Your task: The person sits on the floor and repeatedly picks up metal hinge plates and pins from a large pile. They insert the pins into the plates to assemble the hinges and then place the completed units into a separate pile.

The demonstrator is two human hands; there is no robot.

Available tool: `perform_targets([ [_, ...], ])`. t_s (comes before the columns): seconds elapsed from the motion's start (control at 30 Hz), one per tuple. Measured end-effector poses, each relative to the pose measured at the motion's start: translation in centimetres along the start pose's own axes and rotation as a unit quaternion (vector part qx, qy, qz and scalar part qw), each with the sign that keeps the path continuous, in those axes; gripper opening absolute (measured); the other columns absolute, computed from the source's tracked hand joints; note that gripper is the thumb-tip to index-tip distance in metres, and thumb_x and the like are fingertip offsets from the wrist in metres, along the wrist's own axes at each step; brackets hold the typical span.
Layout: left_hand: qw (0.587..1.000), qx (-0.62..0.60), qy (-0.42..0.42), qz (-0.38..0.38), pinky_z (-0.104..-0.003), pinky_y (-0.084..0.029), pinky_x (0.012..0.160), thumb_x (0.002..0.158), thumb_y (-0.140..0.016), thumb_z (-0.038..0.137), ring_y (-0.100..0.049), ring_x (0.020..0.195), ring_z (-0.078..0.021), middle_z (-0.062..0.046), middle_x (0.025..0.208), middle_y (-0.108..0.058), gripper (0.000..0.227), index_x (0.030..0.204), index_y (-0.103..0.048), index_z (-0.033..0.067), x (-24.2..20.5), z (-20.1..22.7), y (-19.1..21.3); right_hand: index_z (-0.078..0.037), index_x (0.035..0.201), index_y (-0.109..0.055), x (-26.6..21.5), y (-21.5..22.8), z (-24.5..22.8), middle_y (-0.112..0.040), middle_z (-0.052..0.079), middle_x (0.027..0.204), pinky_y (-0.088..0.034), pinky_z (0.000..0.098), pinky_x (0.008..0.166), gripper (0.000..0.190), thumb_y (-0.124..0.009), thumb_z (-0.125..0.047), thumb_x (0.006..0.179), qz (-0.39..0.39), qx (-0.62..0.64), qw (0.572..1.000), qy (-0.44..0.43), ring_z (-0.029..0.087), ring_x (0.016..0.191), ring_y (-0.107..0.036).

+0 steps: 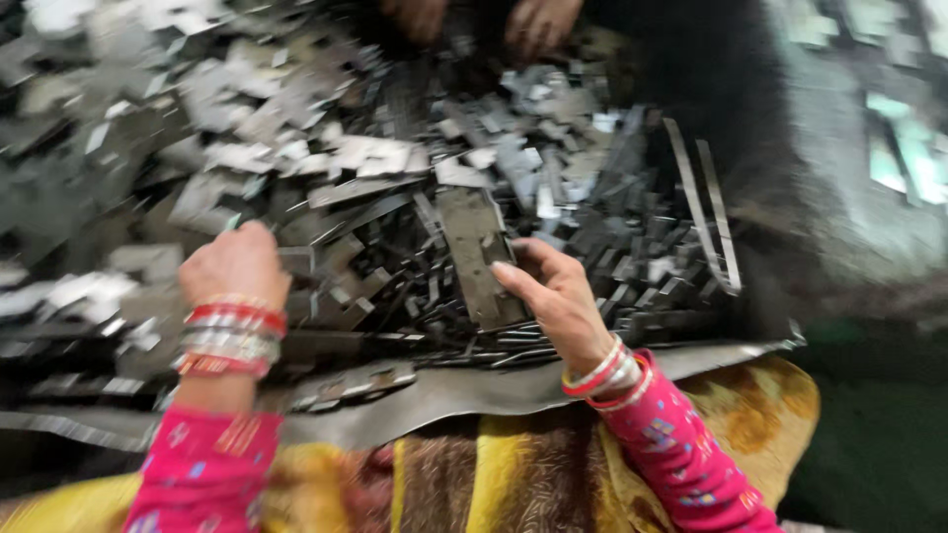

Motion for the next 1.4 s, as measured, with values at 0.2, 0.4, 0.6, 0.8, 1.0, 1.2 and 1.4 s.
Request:
perform_targets([
  [0.2,0.99,-0.096,-0.1,-0.007,-0.052,-0.056,0.074,0.076,-0.085,0.039,-0.071,0.092,-0.0405,-0.018,0.096,-0.075,0.041,0.103,-0.074,0.0093,-0.9,0.2,1.6,0.003,0.1,-0.066,5.4,11.7,-1.5,-0.066,0.011,0.089,-0.051,0.0318,0.071,0.017,-0.072,-0.013,0.099,0.214,-0.325,0.871,0.299,0.016,0.08,-0.062],
  [0.4,0.92,-0.372,-0.118,0.04,-0.044,-0.052,0.064,0.1,-0.068,0.032,-0.07,0.079,-0.0371,-0.021,0.091,-0.071,0.036,0.118,-0.063,0.0014,-0.4,-0.1,6.0,0.0,0.106,-0.074,15.1,36.6,-1.4,-0.072,0.016,0.106,-0.057,0.0366,0.078,0.014,-0.073,-0.012,0.099,0.428,-0.434,0.748,0.263,0.027,0.095,-0.072],
  [0.6,0.674,-0.734,-0.063,0.058,-0.029,-0.056,0.069,0.113,-0.059,0.031,-0.066,0.08,-0.0127,-0.004,0.097,-0.068,0.024,0.116,-0.06,0.0072,-0.5,0.7,7.0,0.0,0.111,-0.072,13.4,45.6,-0.6,-0.071,0.026,0.106,-0.05,0.0483,0.092,0.035,-0.081,-0.027,0.091,0.442,-0.547,0.709,0.045,0.04,0.103,-0.069],
  [0.8,0.865,-0.47,-0.164,-0.06,-0.036,-0.046,0.047,0.11,-0.04,0.033,-0.059,0.051,-0.0241,-0.014,0.072,-0.071,0.047,0.106,-0.08,0.0074,-3.6,5.1,6.2,0.001,0.103,-0.071,10.5,30.2,-1.6,-0.069,0.021,0.106,-0.049,0.051,0.091,0.023,-0.08,-0.015,0.09,0.395,-0.538,0.679,0.306,0.038,0.104,-0.062],
  [1.0,0.348,-0.715,-0.088,-0.6,-0.047,-0.067,0.075,0.101,-0.05,0.044,-0.078,0.088,-0.0353,-0.026,0.111,-0.074,0.057,0.134,-0.047,-0.0022,-9.2,13.9,4.5,-0.009,0.097,-0.07,8.8,11.7,-0.6,-0.07,0.012,0.103,-0.048,0.0458,0.093,0.016,-0.075,-0.024,0.091,0.081,-0.604,0.746,0.271,0.034,0.104,-0.062],
  [1.2,0.427,-0.72,-0.26,-0.481,-0.045,-0.065,0.079,0.101,-0.062,0.022,-0.075,0.098,-0.0357,-0.025,0.119,-0.074,0.032,0.124,-0.061,-0.0001,-8.1,10.5,6.1,-0.011,0.097,-0.07,9.8,5.7,2.9,-0.067,0.01,0.098,-0.044,0.0506,0.081,0.041,-0.081,-0.044,0.076,0.024,-0.751,0.628,0.204,0.029,0.101,-0.062],
  [1.4,0.432,-0.853,-0.173,-0.237,-0.042,-0.065,0.084,0.096,-0.067,0.032,-0.076,0.097,-0.0265,-0.015,0.109,-0.074,0.028,0.112,-0.071,0.0088,-2.7,6.0,5.9,-0.011,0.085,-0.068,10.0,6.8,2.8,-0.066,0.006,0.082,-0.046,0.0449,0.081,0.015,-0.074,-0.024,0.091,0.038,-0.735,0.622,0.267,0.024,0.082,-0.065],
])
Point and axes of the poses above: each hand's wrist, its own x-axis towards the middle knuckle, its own y-axis out of the back of the hand, z = x × y, the point moved 1 cm from there along x, towards the middle knuckle
